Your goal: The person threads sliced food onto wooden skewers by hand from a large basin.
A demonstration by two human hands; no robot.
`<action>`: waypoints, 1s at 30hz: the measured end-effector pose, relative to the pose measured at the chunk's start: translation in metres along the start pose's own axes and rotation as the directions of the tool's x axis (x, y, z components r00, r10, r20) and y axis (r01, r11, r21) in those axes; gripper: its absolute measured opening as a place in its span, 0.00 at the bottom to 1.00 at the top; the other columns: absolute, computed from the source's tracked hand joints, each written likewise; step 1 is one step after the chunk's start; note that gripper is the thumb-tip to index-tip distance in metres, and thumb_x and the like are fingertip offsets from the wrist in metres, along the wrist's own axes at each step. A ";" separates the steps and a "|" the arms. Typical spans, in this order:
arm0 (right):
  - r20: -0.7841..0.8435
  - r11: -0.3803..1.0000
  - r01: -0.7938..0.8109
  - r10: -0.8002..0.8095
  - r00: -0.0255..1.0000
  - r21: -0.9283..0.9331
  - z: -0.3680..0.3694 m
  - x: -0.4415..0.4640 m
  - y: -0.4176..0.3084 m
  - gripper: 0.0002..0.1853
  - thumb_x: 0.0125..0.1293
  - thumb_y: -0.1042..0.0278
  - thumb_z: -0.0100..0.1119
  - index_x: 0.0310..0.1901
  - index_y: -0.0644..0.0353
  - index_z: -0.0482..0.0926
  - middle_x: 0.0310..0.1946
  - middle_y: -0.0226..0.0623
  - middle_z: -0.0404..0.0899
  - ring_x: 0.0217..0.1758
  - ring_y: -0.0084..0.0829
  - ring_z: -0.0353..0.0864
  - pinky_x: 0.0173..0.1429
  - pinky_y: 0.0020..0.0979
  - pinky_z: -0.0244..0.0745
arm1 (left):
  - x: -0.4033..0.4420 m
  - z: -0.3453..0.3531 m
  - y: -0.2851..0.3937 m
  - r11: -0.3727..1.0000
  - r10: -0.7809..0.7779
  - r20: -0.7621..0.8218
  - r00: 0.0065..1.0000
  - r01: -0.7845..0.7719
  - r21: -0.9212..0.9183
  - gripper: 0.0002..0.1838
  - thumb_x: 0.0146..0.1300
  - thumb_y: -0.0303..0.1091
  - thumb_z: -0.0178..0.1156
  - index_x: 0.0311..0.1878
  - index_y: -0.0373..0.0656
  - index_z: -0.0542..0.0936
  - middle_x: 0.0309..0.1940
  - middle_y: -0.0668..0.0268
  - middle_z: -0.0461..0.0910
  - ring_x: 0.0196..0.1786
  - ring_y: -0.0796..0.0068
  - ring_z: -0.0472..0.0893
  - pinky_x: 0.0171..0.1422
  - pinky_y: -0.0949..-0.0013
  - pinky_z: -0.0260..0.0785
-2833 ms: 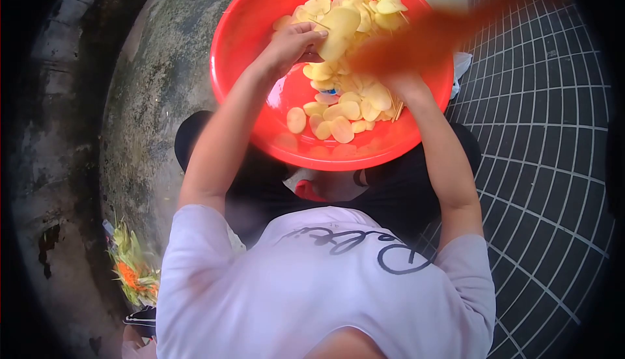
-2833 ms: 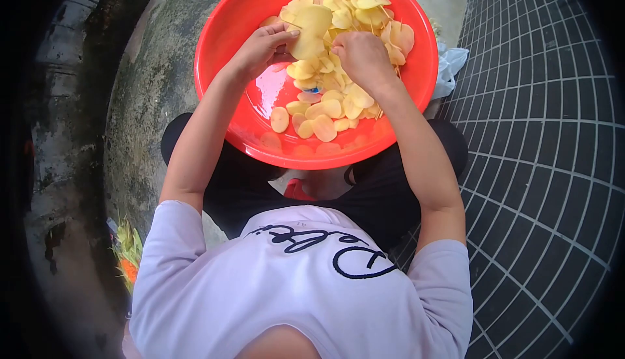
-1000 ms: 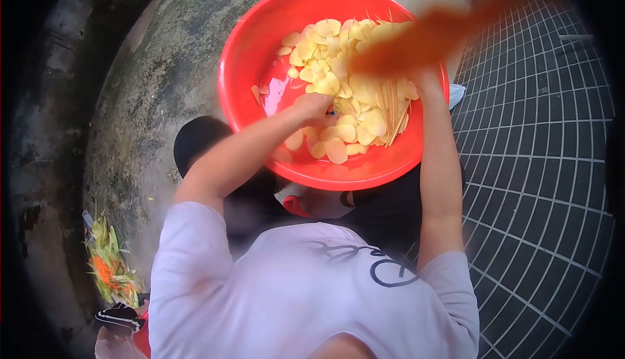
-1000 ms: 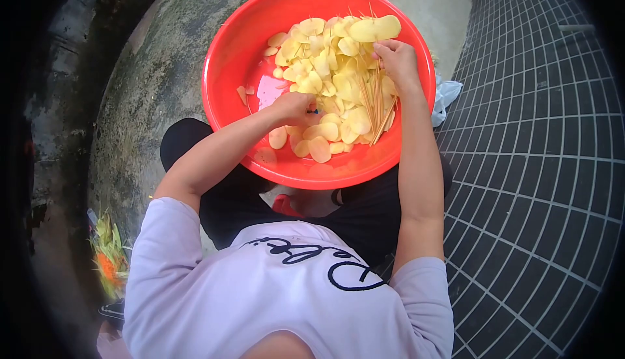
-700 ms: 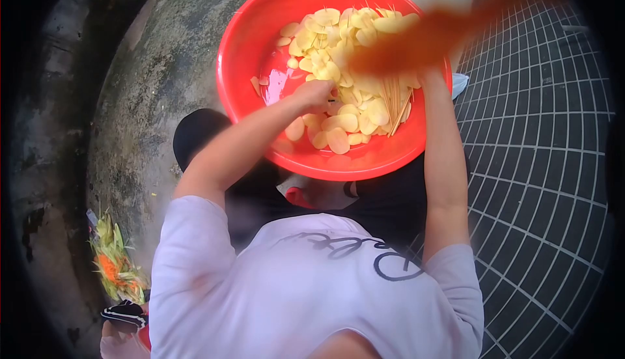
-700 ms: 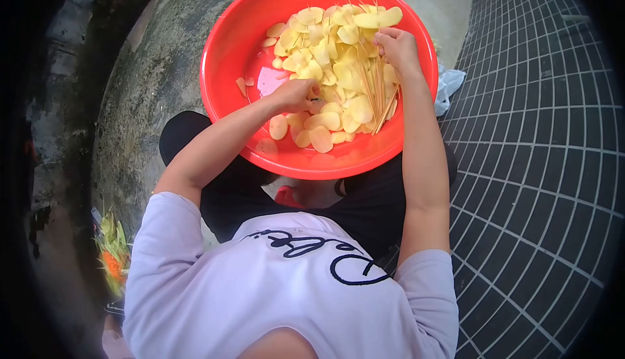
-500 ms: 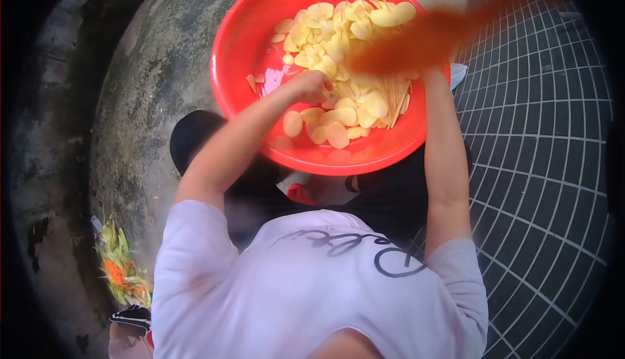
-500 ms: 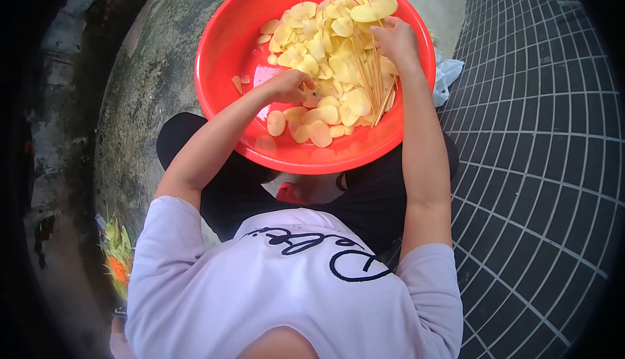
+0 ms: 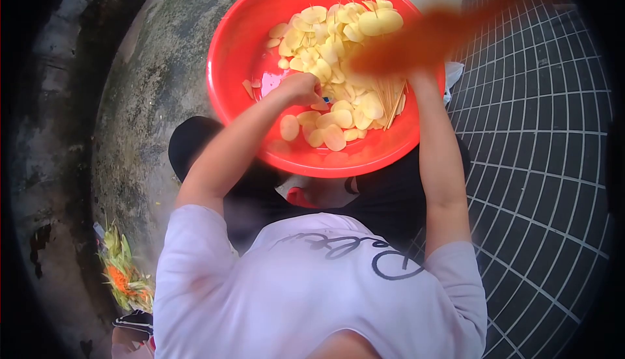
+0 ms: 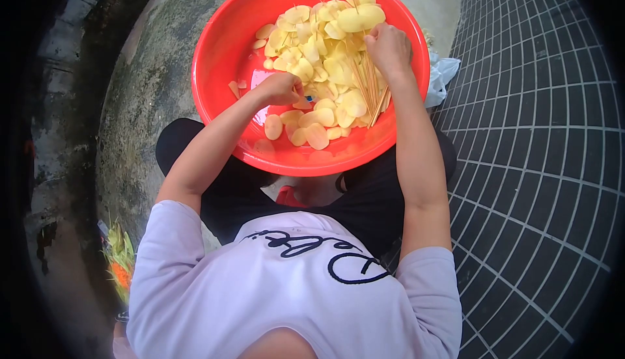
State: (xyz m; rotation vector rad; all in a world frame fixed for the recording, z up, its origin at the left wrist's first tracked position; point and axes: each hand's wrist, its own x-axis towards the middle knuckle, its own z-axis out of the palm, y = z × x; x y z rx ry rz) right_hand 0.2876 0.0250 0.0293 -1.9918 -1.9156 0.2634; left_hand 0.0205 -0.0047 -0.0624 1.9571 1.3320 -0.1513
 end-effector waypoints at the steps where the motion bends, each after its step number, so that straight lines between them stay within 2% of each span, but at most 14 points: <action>1: 0.001 1.000 -0.017 0.017 1.000 -0.010 -0.001 -0.004 -0.008 0.13 0.61 0.62 0.66 0.43 0.61 0.85 0.38 0.49 0.86 0.45 0.48 0.86 0.51 0.45 0.80 | -0.001 -0.002 0.002 1.000 -0.020 0.003 1.000 0.020 -0.003 0.15 0.53 0.35 0.63 0.44 0.43 0.85 0.36 0.60 0.86 0.42 0.68 0.84 0.47 0.65 0.76; 5: -0.092 0.998 0.006 -0.011 0.996 -0.056 0.021 0.003 -0.007 0.12 0.60 0.63 0.66 0.42 0.60 0.85 0.38 0.49 0.86 0.44 0.50 0.86 0.50 0.45 0.81 | -0.002 -0.014 0.003 0.993 -0.058 -0.020 0.998 0.056 -0.104 0.13 0.53 0.35 0.63 0.41 0.41 0.84 0.35 0.62 0.86 0.39 0.71 0.84 0.43 0.67 0.76; 8: -0.118 1.000 -0.014 0.015 0.993 0.007 0.048 0.017 0.013 0.10 0.59 0.64 0.67 0.40 0.59 0.86 0.36 0.47 0.86 0.43 0.48 0.87 0.50 0.44 0.81 | -0.008 -0.031 0.003 0.921 -0.079 -0.063 0.995 0.049 -0.387 0.09 0.55 0.35 0.63 0.36 0.40 0.84 0.32 0.61 0.85 0.35 0.71 0.84 0.41 0.67 0.76; 11: -0.101 0.991 -0.054 0.066 0.993 0.124 0.044 0.018 0.011 0.09 0.59 0.65 0.66 0.38 0.58 0.87 0.34 0.45 0.87 0.41 0.45 0.87 0.50 0.43 0.81 | -0.008 -0.052 -0.005 0.741 -0.053 -0.129 0.990 -0.048 -0.670 0.08 0.60 0.35 0.63 0.35 0.41 0.81 0.30 0.66 0.83 0.34 0.77 0.84 0.39 0.72 0.75; 12: -0.147 0.986 0.009 0.015 0.989 0.164 0.046 0.018 0.013 0.09 0.58 0.66 0.65 0.38 0.59 0.87 0.33 0.44 0.87 0.40 0.44 0.87 0.49 0.42 0.81 | -0.015 -0.065 0.000 0.650 -0.089 -0.123 0.988 -0.036 -0.759 0.08 0.65 0.37 0.63 0.38 0.43 0.79 0.30 0.69 0.82 0.35 0.78 0.84 0.41 0.74 0.76; 15: -0.267 0.963 0.141 -0.077 0.961 0.231 0.047 0.014 0.014 0.09 0.58 0.66 0.65 0.37 0.60 0.88 0.32 0.43 0.87 0.38 0.41 0.88 0.48 0.40 0.81 | -0.023 -0.086 -0.004 0.342 -0.094 -0.218 0.971 -0.174 -0.923 0.08 0.67 0.35 0.62 0.43 0.43 0.78 0.37 0.67 0.81 0.40 0.74 0.85 0.47 0.70 0.80; 17: -0.313 0.964 0.146 -0.071 0.947 0.222 0.042 0.010 0.007 0.09 0.58 0.66 0.65 0.37 0.60 0.88 0.32 0.43 0.87 0.37 0.41 0.88 0.46 0.39 0.81 | -0.027 -0.093 -0.007 0.201 -0.122 -0.257 0.959 -0.230 -0.952 0.08 0.66 0.34 0.62 0.45 0.44 0.77 0.39 0.66 0.81 0.43 0.72 0.86 0.48 0.68 0.81; 20: -0.321 0.912 0.285 -0.187 0.928 0.294 0.039 0.009 0.001 0.08 0.58 0.68 0.66 0.37 0.61 0.87 0.31 0.42 0.87 0.36 0.37 0.88 0.43 0.35 0.81 | -0.035 -0.104 0.002 0.056 -0.190 -0.299 0.935 -0.294 -0.954 0.08 0.66 0.28 0.59 0.48 0.44 0.76 0.42 0.65 0.81 0.44 0.72 0.85 0.53 0.67 0.82; 22: -0.243 0.797 0.313 -0.214 0.946 0.516 0.034 -0.002 -0.014 0.08 0.59 0.70 0.66 0.37 0.62 0.87 0.30 0.41 0.87 0.33 0.34 0.87 0.41 0.32 0.80 | -0.041 -0.110 0.005 -0.004 -0.235 -0.341 0.910 -0.351 -0.936 0.09 0.66 0.28 0.59 0.49 0.43 0.75 0.43 0.64 0.81 0.45 0.71 0.85 0.52 0.68 0.82; 23: -0.202 0.724 0.308 -0.233 0.951 0.618 0.033 -0.010 -0.021 0.07 0.59 0.71 0.66 0.37 0.63 0.87 0.30 0.41 0.87 0.32 0.32 0.87 0.40 0.31 0.79 | -0.042 -0.113 0.004 -0.009 -0.244 -0.358 0.901 -0.371 -0.928 0.09 0.66 0.28 0.60 0.49 0.43 0.75 0.43 0.64 0.81 0.45 0.72 0.86 0.52 0.68 0.82; 26: -0.009 0.737 0.170 -0.217 0.976 0.654 0.030 -0.027 -0.037 0.06 0.59 0.73 0.65 0.37 0.64 0.86 0.30 0.40 0.87 0.29 0.29 0.84 0.38 0.29 0.78 | -0.044 -0.117 0.001 -0.020 -0.264 -0.394 0.881 -0.413 -0.910 0.10 0.65 0.27 0.61 0.48 0.43 0.75 0.42 0.64 0.82 0.45 0.73 0.86 0.49 0.70 0.82; 27: -0.022 0.730 0.204 -0.250 0.968 0.652 0.034 -0.029 -0.038 0.07 0.60 0.72 0.65 0.38 0.65 0.86 0.30 0.40 0.86 0.27 0.27 0.82 0.35 0.29 0.77 | -0.044 -0.118 0.000 -0.022 -0.268 -0.398 0.878 -0.418 -0.908 0.09 0.65 0.27 0.61 0.47 0.43 0.75 0.41 0.65 0.82 0.44 0.73 0.86 0.47 0.72 0.81; 30: 0.109 0.720 0.107 -0.246 0.963 0.686 0.033 -0.031 -0.039 0.10 0.64 0.71 0.66 0.45 0.67 0.83 0.34 0.32 0.84 0.29 0.18 0.78 0.28 0.22 0.76 | -0.042 -0.114 -0.003 0.025 -0.280 -0.409 0.869 -0.419 -0.908 0.10 0.64 0.27 0.63 0.47 0.44 0.76 0.40 0.66 0.83 0.43 0.75 0.86 0.44 0.75 0.80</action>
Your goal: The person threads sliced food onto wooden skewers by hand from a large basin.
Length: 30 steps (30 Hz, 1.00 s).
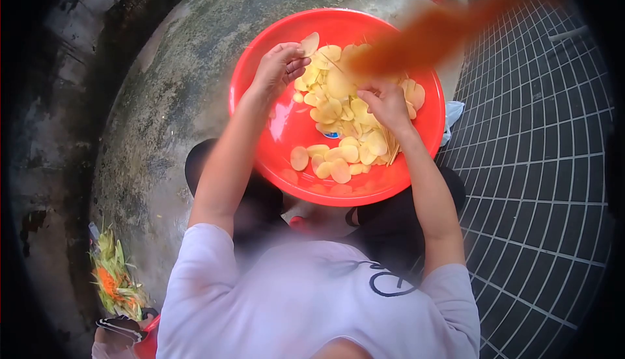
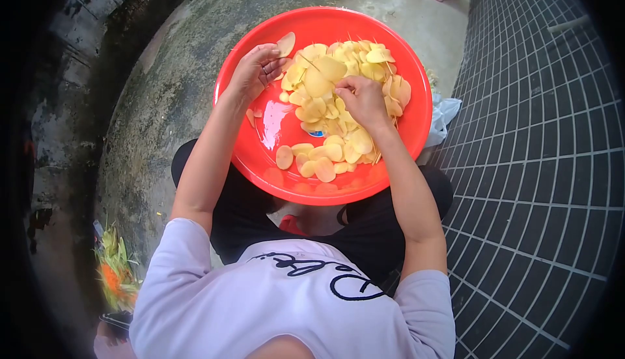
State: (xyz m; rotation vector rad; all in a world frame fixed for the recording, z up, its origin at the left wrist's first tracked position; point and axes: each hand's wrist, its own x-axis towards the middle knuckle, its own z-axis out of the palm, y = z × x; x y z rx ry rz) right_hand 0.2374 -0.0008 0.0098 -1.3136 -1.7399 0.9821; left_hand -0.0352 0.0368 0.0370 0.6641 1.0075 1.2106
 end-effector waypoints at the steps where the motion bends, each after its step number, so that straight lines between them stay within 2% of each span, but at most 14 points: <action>1: 0.005 0.999 -0.013 0.013 1.000 0.031 0.000 0.000 -0.001 0.10 0.64 0.72 0.66 0.44 0.66 0.83 0.33 0.32 0.84 0.29 0.18 0.78 0.28 0.22 0.76 | 0.001 -0.001 -0.001 1.000 0.007 -0.004 1.000 -0.007 0.023 0.10 0.63 0.28 0.63 0.48 0.45 0.76 0.40 0.67 0.83 0.43 0.75 0.86 0.43 0.75 0.79; 4: 0.018 0.995 -0.034 0.032 0.999 0.091 0.000 0.001 -0.005 0.09 0.65 0.72 0.65 0.44 0.66 0.83 0.33 0.32 0.83 0.29 0.18 0.78 0.28 0.22 0.75 | 0.002 0.003 -0.006 0.987 0.065 -0.006 0.998 -0.063 0.148 0.13 0.64 0.28 0.63 0.51 0.45 0.77 0.42 0.68 0.83 0.43 0.76 0.86 0.44 0.76 0.78; 7: -0.001 0.996 -0.021 0.021 1.000 0.092 0.000 0.001 -0.007 0.08 0.65 0.72 0.65 0.43 0.66 0.83 0.32 0.33 0.84 0.28 0.18 0.79 0.29 0.23 0.75 | 0.000 0.008 -0.005 0.978 0.088 0.010 0.996 -0.088 0.188 0.16 0.64 0.27 0.63 0.55 0.45 0.78 0.44 0.68 0.84 0.43 0.76 0.86 0.45 0.75 0.78; 9: -0.033 0.995 -0.017 0.020 0.999 0.098 0.000 0.000 -0.007 0.08 0.64 0.70 0.65 0.41 0.66 0.85 0.30 0.35 0.86 0.26 0.20 0.80 0.32 0.25 0.76 | 0.000 0.008 -0.005 0.990 0.046 0.049 0.998 -0.052 0.129 0.16 0.64 0.26 0.62 0.56 0.45 0.78 0.44 0.68 0.84 0.44 0.76 0.86 0.46 0.75 0.79; 13: -0.044 0.999 0.041 -0.040 0.998 0.031 0.001 0.002 -0.001 0.08 0.63 0.71 0.65 0.39 0.66 0.85 0.31 0.37 0.87 0.29 0.23 0.81 0.36 0.27 0.76 | -0.002 0.010 -0.002 0.999 -0.008 0.102 0.995 0.004 0.035 0.16 0.65 0.25 0.61 0.56 0.44 0.78 0.44 0.68 0.84 0.45 0.76 0.86 0.47 0.74 0.79; 22: -0.054 0.996 0.090 -0.089 0.995 0.021 0.006 0.001 -0.001 0.07 0.61 0.70 0.65 0.38 0.64 0.86 0.30 0.38 0.86 0.30 0.27 0.82 0.37 0.29 0.75 | -0.003 0.011 -0.006 0.992 -0.011 0.073 0.997 0.002 0.123 0.15 0.67 0.29 0.63 0.56 0.44 0.78 0.44 0.69 0.84 0.45 0.77 0.85 0.48 0.75 0.78; 30: -0.039 0.996 0.092 -0.091 0.995 0.015 0.007 0.001 -0.003 0.07 0.61 0.70 0.65 0.38 0.64 0.85 0.30 0.38 0.86 0.30 0.26 0.82 0.38 0.29 0.75 | -0.004 0.011 -0.005 0.996 -0.066 0.073 0.995 0.062 0.060 0.16 0.69 0.28 0.61 0.59 0.41 0.76 0.46 0.66 0.83 0.45 0.76 0.85 0.50 0.74 0.79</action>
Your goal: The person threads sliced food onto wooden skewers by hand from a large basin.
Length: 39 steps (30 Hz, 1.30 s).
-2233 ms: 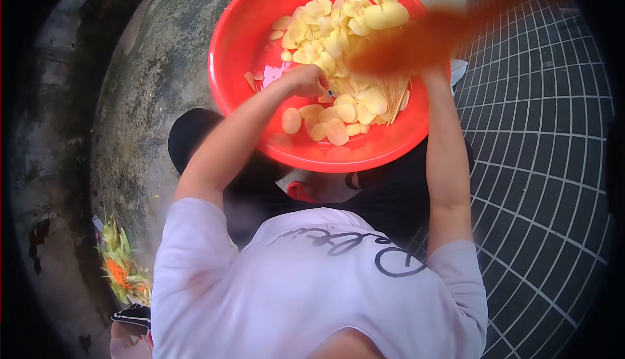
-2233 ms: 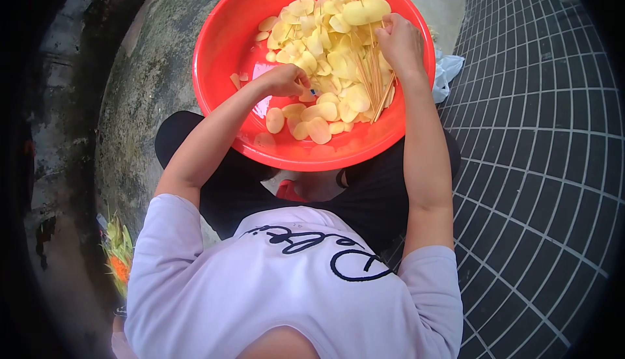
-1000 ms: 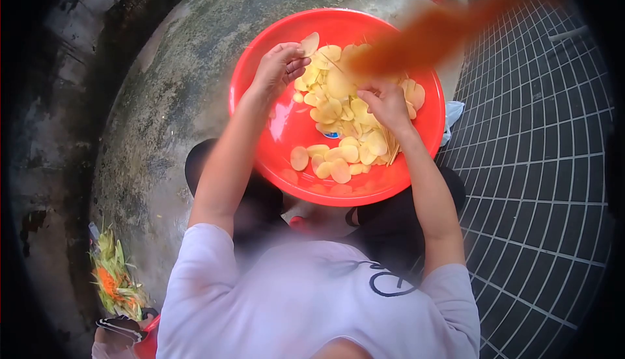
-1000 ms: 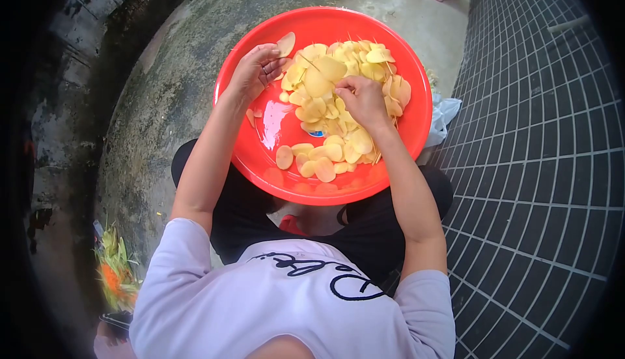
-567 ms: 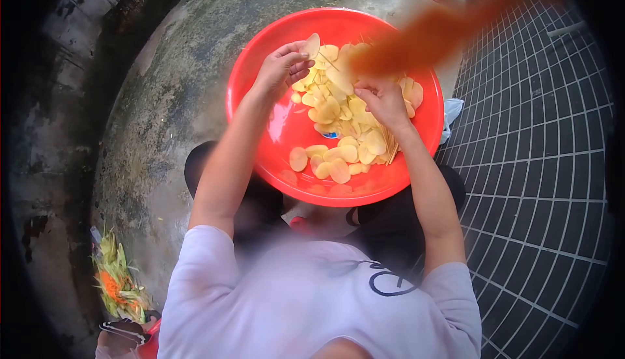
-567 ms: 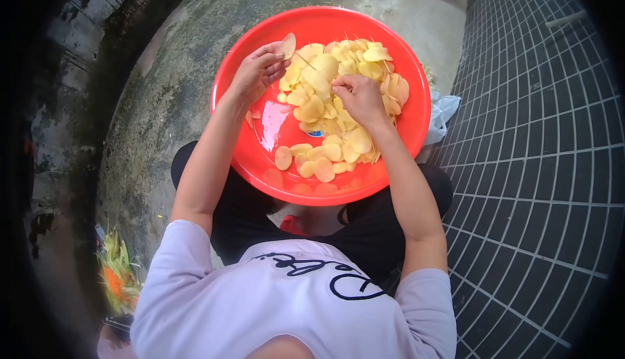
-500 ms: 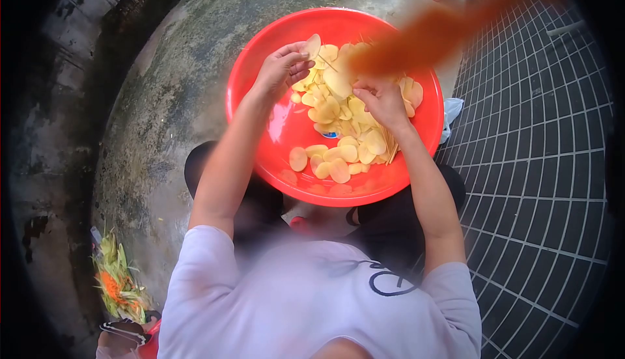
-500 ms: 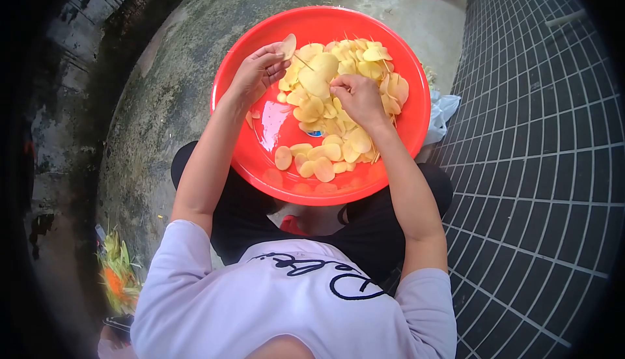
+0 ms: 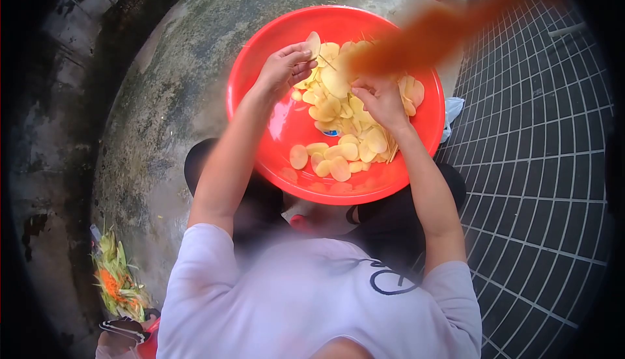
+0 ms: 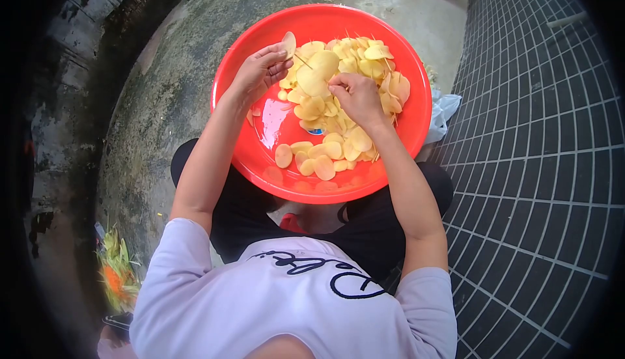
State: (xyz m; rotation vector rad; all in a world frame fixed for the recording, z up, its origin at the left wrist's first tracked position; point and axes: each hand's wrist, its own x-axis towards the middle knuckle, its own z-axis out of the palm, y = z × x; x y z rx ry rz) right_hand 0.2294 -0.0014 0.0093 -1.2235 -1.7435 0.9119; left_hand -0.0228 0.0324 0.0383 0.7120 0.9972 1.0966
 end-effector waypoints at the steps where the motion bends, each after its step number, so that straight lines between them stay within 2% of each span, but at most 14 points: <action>1: 0.002 1.000 -0.003 0.003 1.000 -0.002 0.000 0.000 0.000 0.07 0.61 0.70 0.65 0.38 0.64 0.85 0.30 0.38 0.86 0.30 0.26 0.82 0.38 0.29 0.75 | 0.001 0.000 0.000 1.000 -0.002 -0.001 1.000 0.002 -0.012 0.17 0.69 0.29 0.61 0.60 0.41 0.76 0.46 0.66 0.83 0.45 0.76 0.85 0.50 0.74 0.79; 7: 0.008 1.000 -0.012 0.012 1.000 -0.003 0.003 -0.002 -0.003 0.07 0.61 0.71 0.65 0.38 0.65 0.85 0.30 0.37 0.86 0.30 0.26 0.82 0.38 0.28 0.75 | 0.004 -0.002 -0.005 0.995 -0.003 -0.035 0.999 -0.001 -0.097 0.17 0.70 0.29 0.60 0.60 0.40 0.76 0.46 0.65 0.83 0.45 0.76 0.85 0.47 0.74 0.81; 15: -0.012 0.998 -0.031 0.032 0.999 0.051 0.005 -0.003 -0.005 0.07 0.62 0.71 0.65 0.39 0.64 0.85 0.30 0.36 0.86 0.30 0.23 0.82 0.38 0.26 0.76 | 0.003 0.002 -0.008 0.989 -0.042 -0.003 0.999 0.041 -0.144 0.14 0.70 0.29 0.60 0.57 0.39 0.76 0.43 0.64 0.84 0.43 0.76 0.85 0.46 0.74 0.82; 19: -0.006 0.994 -0.069 0.070 0.998 0.084 0.007 -0.003 -0.005 0.07 0.63 0.71 0.65 0.39 0.64 0.85 0.28 0.33 0.85 0.27 0.20 0.80 0.34 0.25 0.75 | 0.004 0.003 -0.011 0.989 -0.037 -0.002 0.999 0.036 -0.142 0.12 0.70 0.29 0.60 0.54 0.39 0.77 0.41 0.65 0.84 0.42 0.77 0.85 0.46 0.74 0.82; 21: 0.026 0.987 -0.128 0.126 0.992 0.101 0.006 -0.003 -0.010 0.07 0.63 0.71 0.65 0.39 0.64 0.85 0.27 0.32 0.84 0.25 0.19 0.79 0.32 0.24 0.75 | 0.002 0.006 -0.011 0.991 -0.007 -0.022 1.000 0.004 -0.130 0.11 0.70 0.30 0.60 0.53 0.40 0.77 0.41 0.65 0.84 0.42 0.77 0.85 0.46 0.73 0.82; 27: 0.041 0.980 -0.136 0.131 0.990 0.147 0.010 -0.004 -0.011 0.07 0.64 0.71 0.65 0.39 0.65 0.85 0.25 0.31 0.83 0.22 0.17 0.77 0.26 0.23 0.75 | 0.002 0.008 -0.014 0.994 0.033 -0.036 0.999 -0.037 -0.106 0.10 0.70 0.30 0.61 0.52 0.40 0.76 0.41 0.65 0.84 0.43 0.75 0.85 0.49 0.72 0.81; 31: 0.078 0.976 -0.172 0.163 0.984 0.135 0.011 -0.005 -0.011 0.07 0.65 0.71 0.64 0.39 0.66 0.84 0.25 0.31 0.82 0.20 0.17 0.78 0.25 0.23 0.75 | 0.002 0.010 -0.015 0.996 0.070 -0.056 0.996 -0.073 -0.052 0.10 0.69 0.30 0.61 0.51 0.41 0.75 0.41 0.65 0.84 0.44 0.75 0.85 0.51 0.70 0.79; 34: 0.077 0.977 -0.172 0.163 0.984 0.125 0.011 -0.006 -0.015 0.07 0.64 0.71 0.64 0.39 0.67 0.84 0.25 0.31 0.82 0.20 0.18 0.78 0.25 0.23 0.75 | 0.000 0.012 -0.013 0.991 0.130 -0.069 0.989 -0.127 0.048 0.11 0.68 0.30 0.62 0.51 0.41 0.76 0.42 0.66 0.84 0.43 0.76 0.85 0.50 0.72 0.78; 39: 0.078 0.981 -0.154 0.146 0.986 0.114 0.010 -0.008 -0.016 0.07 0.64 0.72 0.64 0.39 0.66 0.84 0.25 0.34 0.83 0.21 0.20 0.79 0.27 0.25 0.75 | 0.001 0.009 -0.012 0.988 0.117 -0.048 0.992 -0.111 0.107 0.10 0.66 0.31 0.64 0.49 0.41 0.78 0.40 0.67 0.84 0.42 0.78 0.85 0.46 0.75 0.76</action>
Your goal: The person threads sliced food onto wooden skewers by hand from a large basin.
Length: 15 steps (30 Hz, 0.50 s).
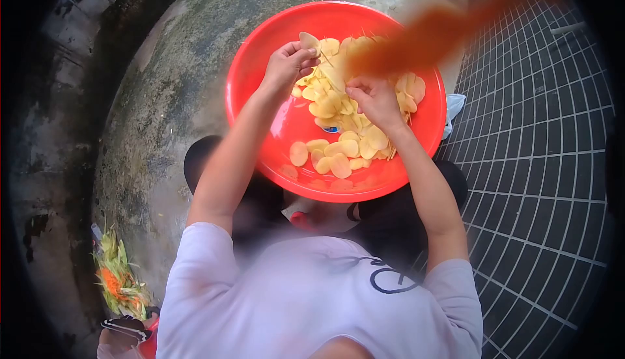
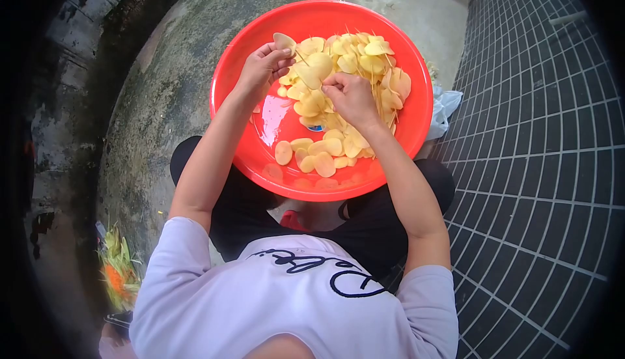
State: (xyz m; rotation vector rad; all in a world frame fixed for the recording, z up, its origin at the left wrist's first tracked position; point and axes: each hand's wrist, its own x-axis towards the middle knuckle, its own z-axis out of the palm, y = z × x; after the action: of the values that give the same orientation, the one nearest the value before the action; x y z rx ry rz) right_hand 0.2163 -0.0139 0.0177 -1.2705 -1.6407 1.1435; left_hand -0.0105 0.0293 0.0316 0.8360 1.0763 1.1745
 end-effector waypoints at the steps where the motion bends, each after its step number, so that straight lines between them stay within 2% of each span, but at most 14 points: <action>1: -0.024 0.997 0.058 -0.059 0.998 -0.047 0.000 0.000 0.001 0.07 0.63 0.72 0.64 0.39 0.66 0.84 0.25 0.36 0.83 0.23 0.23 0.80 0.29 0.27 0.76 | 0.000 -0.001 0.001 1.000 -0.001 0.009 1.000 0.001 0.017 0.10 0.66 0.31 0.64 0.48 0.41 0.78 0.40 0.68 0.84 0.41 0.79 0.84 0.46 0.76 0.76; 3: -0.063 0.975 0.166 -0.177 0.982 -0.145 0.001 0.000 0.005 0.06 0.62 0.72 0.64 0.38 0.65 0.84 0.26 0.39 0.84 0.25 0.28 0.82 0.33 0.30 0.77 | -0.001 -0.001 0.003 0.999 -0.006 0.016 1.000 0.006 0.040 0.09 0.66 0.32 0.64 0.47 0.42 0.79 0.39 0.69 0.84 0.41 0.80 0.84 0.45 0.77 0.75; 6: -0.072 0.942 0.241 -0.264 0.962 -0.232 -0.001 0.000 0.002 0.05 0.61 0.72 0.63 0.35 0.64 0.83 0.28 0.42 0.84 0.31 0.37 0.84 0.37 0.34 0.78 | -0.001 -0.003 0.004 0.998 -0.013 0.028 1.000 0.011 0.060 0.08 0.66 0.32 0.65 0.45 0.42 0.80 0.38 0.70 0.84 0.40 0.81 0.84 0.44 0.77 0.75; 9: -0.053 0.854 0.327 -0.379 0.924 -0.404 -0.004 -0.001 -0.002 0.04 0.62 0.73 0.61 0.33 0.63 0.81 0.29 0.43 0.83 0.35 0.42 0.84 0.38 0.38 0.78 | -0.002 -0.003 0.005 0.997 -0.040 0.043 0.998 0.038 0.064 0.07 0.65 0.32 0.65 0.44 0.43 0.80 0.38 0.70 0.84 0.39 0.83 0.83 0.43 0.78 0.75; 12: -0.036 0.713 0.381 -0.495 0.868 -0.588 -0.005 -0.007 -0.013 0.03 0.63 0.73 0.60 0.34 0.62 0.80 0.32 0.43 0.82 0.37 0.44 0.83 0.40 0.40 0.79 | -0.002 -0.005 0.006 0.994 -0.082 0.058 0.995 0.077 0.080 0.07 0.65 0.31 0.65 0.44 0.43 0.80 0.37 0.71 0.84 0.38 0.84 0.83 0.43 0.79 0.75; 15: -0.037 0.679 0.364 -0.498 0.866 -0.637 -0.005 -0.010 -0.015 0.03 0.64 0.72 0.59 0.36 0.62 0.80 0.34 0.42 0.82 0.36 0.44 0.83 0.40 0.40 0.80 | -0.001 -0.007 0.007 0.993 -0.094 0.068 0.993 0.088 0.083 0.07 0.64 0.32 0.66 0.43 0.43 0.80 0.36 0.72 0.84 0.38 0.85 0.83 0.42 0.79 0.75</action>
State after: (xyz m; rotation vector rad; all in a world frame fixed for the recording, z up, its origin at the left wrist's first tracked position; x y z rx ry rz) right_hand 0.2185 -0.0241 0.0328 -1.2102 -2.0847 0.1527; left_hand -0.0188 0.0297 0.0361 0.8758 1.0965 1.0234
